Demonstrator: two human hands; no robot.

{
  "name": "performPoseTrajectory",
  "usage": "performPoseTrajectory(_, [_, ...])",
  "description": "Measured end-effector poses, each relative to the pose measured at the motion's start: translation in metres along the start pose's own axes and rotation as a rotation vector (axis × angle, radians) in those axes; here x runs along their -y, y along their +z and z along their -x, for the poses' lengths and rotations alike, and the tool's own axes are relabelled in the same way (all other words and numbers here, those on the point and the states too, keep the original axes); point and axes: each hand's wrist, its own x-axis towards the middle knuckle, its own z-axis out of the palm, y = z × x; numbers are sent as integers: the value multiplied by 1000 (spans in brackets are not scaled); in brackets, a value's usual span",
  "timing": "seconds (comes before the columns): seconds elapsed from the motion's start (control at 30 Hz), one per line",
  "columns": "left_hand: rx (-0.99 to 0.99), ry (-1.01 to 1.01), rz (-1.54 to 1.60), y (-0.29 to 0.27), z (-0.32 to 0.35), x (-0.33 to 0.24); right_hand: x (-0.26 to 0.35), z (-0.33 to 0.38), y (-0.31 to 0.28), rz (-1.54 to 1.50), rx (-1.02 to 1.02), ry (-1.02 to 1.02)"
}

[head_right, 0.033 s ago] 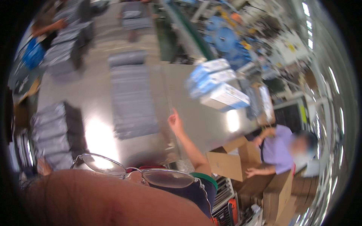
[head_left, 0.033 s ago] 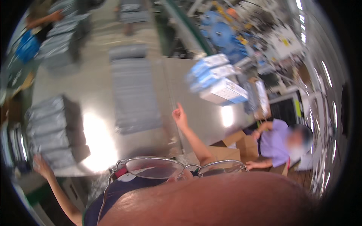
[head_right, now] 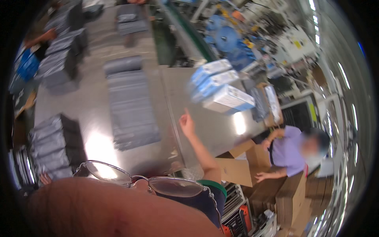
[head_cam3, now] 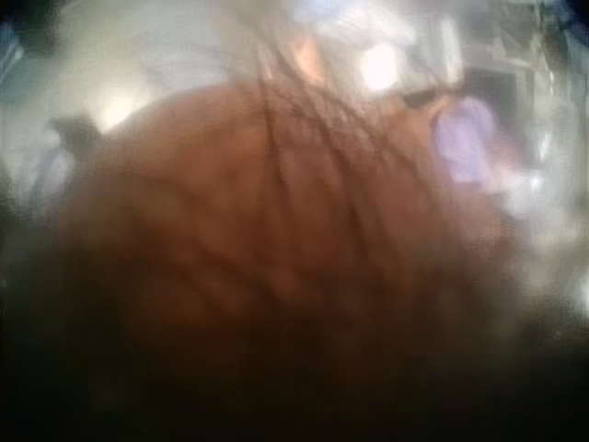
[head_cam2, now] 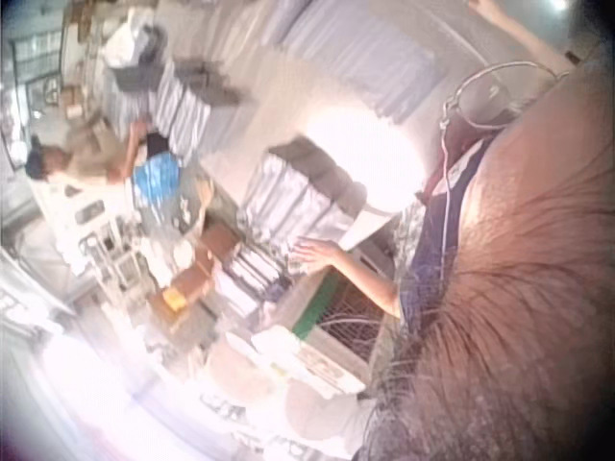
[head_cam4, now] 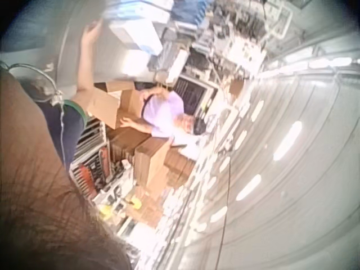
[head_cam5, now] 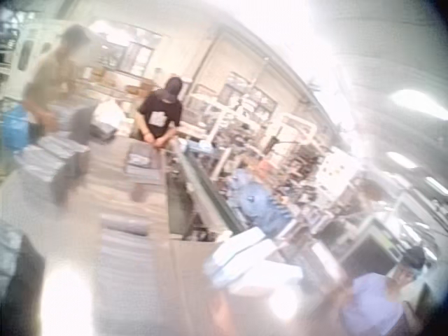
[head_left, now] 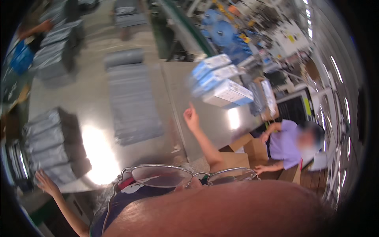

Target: The person places items into grey plastic mailing bags on a metal table, folding the top of each bag over and pressing it down to seal it. They repeat this process with multiple items, stacking the finished packages to the side.

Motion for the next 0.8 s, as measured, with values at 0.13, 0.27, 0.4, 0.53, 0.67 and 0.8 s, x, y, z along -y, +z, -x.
performPoseTrajectory(0.13, [-172, 266, 591, -68, 40, -105, -52, -85, -118, 669, -167, 183])
performPoseTrajectory(0.27, [12, 587, 998, -124, 82, -209, -124, -151, -202, 1252, 31, 367])
performPoseTrajectory(0.4, [129, 558, 1137, -126, 89, -231, -156, -171, -232, 1313, 261, 367])
performPoseTrajectory(0.53, [186, 526, 1124, -133, 91, -240, -151, -168, -216, 1092, 281, 238])
performPoseTrajectory(0.67, [321, 431, 1312, -107, 94, -258, -90, -134, -195, 960, 172, -83])
performPoseTrajectory(0.8, [168, 528, 1230, -134, 79, -272, 21, -57, -146, 773, 92, -405])
